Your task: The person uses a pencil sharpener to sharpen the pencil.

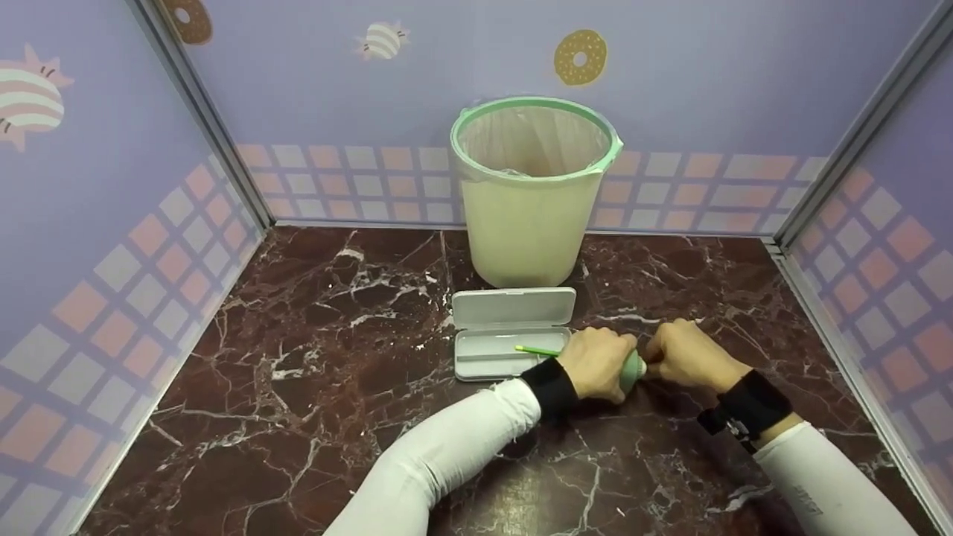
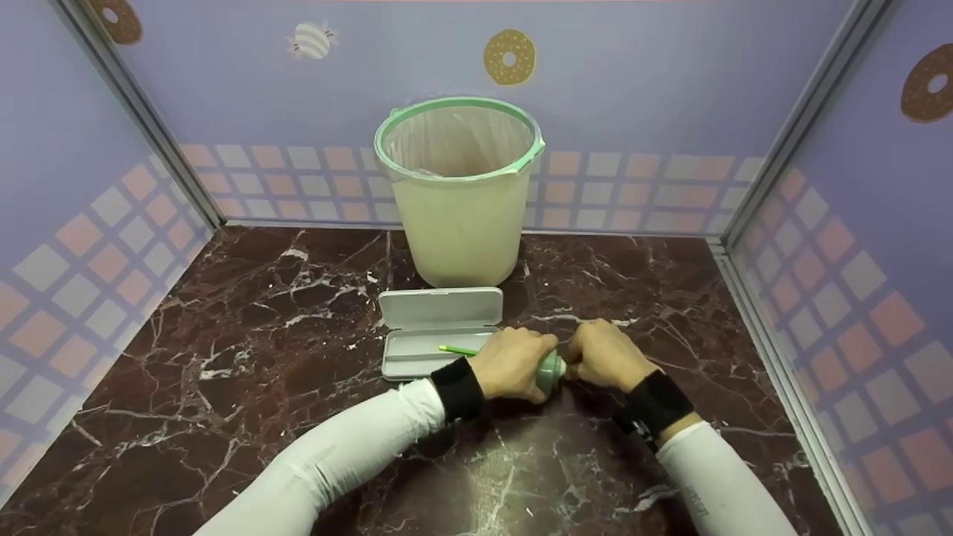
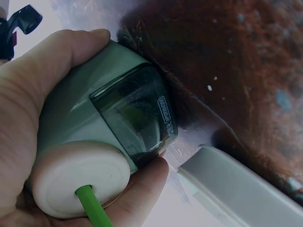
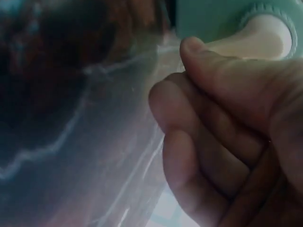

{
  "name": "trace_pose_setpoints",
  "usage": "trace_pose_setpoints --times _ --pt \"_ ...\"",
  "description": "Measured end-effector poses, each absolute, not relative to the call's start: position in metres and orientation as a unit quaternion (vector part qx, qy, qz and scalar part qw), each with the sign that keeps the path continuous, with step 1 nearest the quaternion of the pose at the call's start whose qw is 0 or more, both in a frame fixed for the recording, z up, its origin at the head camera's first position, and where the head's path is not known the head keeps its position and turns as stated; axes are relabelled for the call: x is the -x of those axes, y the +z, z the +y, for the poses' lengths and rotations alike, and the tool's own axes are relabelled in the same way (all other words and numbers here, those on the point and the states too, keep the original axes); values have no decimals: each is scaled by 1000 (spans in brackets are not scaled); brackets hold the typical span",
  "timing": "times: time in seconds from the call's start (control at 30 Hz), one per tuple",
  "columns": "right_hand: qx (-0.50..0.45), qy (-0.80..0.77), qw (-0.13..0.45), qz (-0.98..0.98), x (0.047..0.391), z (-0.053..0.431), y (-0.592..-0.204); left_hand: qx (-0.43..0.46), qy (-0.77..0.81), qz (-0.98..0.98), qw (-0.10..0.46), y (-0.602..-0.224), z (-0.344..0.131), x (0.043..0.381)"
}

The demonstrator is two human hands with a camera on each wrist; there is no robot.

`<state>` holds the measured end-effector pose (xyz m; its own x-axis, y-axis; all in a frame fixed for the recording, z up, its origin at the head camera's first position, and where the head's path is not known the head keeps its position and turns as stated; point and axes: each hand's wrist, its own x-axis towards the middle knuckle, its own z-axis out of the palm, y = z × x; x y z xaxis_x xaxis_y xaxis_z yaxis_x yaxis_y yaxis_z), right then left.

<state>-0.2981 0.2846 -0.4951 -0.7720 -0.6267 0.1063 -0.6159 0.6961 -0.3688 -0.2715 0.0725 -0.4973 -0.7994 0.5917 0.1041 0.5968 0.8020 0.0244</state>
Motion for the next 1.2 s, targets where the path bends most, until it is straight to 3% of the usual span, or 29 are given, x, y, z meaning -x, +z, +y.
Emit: trace_pose_setpoints --times 0.37,0.7,1.2 --pt "325 -202 43 923 283 283 -498 320 -33 -946 44 -497 72 272" --pt "325 -190 34 926 281 282 -499 323 -37 -945 43 -500 69 269" --pt "331 -181 37 925 284 285 -501 319 -82 -942 62 -495 16 263"
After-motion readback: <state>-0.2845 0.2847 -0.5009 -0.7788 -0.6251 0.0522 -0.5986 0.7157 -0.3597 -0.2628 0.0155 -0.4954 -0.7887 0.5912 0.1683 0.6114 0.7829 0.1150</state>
